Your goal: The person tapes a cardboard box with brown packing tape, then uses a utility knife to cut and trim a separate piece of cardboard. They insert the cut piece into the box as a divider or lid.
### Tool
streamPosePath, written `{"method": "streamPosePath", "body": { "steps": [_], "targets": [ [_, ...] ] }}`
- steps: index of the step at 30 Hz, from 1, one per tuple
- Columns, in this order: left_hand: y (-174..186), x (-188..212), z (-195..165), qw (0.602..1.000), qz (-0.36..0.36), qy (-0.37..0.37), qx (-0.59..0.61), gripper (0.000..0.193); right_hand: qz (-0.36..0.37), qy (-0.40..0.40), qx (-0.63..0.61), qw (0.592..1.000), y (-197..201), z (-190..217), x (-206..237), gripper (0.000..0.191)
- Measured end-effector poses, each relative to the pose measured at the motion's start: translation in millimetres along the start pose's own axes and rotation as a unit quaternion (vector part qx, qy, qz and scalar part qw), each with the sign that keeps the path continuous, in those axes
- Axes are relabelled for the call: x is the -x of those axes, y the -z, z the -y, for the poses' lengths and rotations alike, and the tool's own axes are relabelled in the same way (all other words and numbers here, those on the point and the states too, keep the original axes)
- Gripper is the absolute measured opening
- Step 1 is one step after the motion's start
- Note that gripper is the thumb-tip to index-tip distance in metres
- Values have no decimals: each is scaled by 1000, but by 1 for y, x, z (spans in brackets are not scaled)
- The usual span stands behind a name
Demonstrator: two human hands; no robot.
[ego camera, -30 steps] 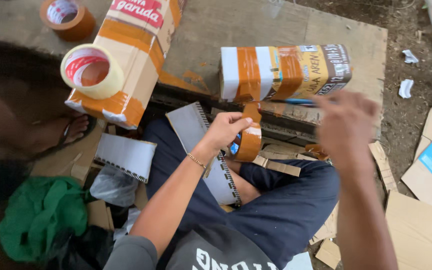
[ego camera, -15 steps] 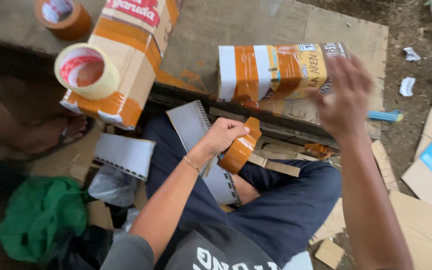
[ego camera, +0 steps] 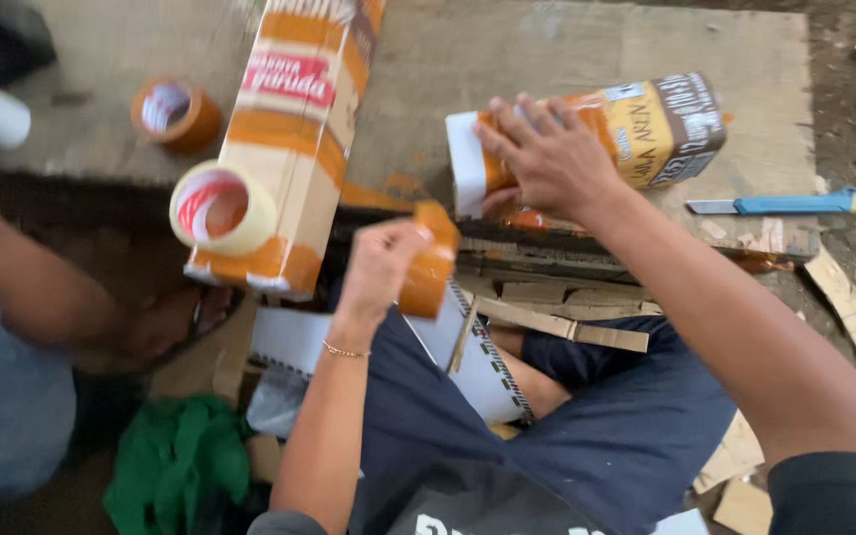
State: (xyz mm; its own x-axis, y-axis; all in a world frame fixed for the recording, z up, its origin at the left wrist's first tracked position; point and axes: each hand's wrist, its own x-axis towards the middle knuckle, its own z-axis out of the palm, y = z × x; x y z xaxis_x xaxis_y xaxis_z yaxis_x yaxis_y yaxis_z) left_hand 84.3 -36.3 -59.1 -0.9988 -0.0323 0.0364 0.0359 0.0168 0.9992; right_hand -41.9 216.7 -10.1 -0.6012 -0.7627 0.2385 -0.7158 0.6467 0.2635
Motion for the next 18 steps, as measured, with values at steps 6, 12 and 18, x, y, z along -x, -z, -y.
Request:
{"method": "streamPosePath", "body": {
  "steps": [6, 12, 18],
  "targets": [
    [-6, -94, -35, 847, -139, -208, -470, 27, 43, -20, -11, 999, 4, -5, 16, 106],
    [-49, -154, -19, 753, -62, -125, -643, 42, 163, -84, -37, 982, 28, -6, 24, 124],
    [-57, -149, -23, 774, -78, -34, -628, 92, 273, -140, -57, 950, 56, -82, 51, 137]
  ]
}}
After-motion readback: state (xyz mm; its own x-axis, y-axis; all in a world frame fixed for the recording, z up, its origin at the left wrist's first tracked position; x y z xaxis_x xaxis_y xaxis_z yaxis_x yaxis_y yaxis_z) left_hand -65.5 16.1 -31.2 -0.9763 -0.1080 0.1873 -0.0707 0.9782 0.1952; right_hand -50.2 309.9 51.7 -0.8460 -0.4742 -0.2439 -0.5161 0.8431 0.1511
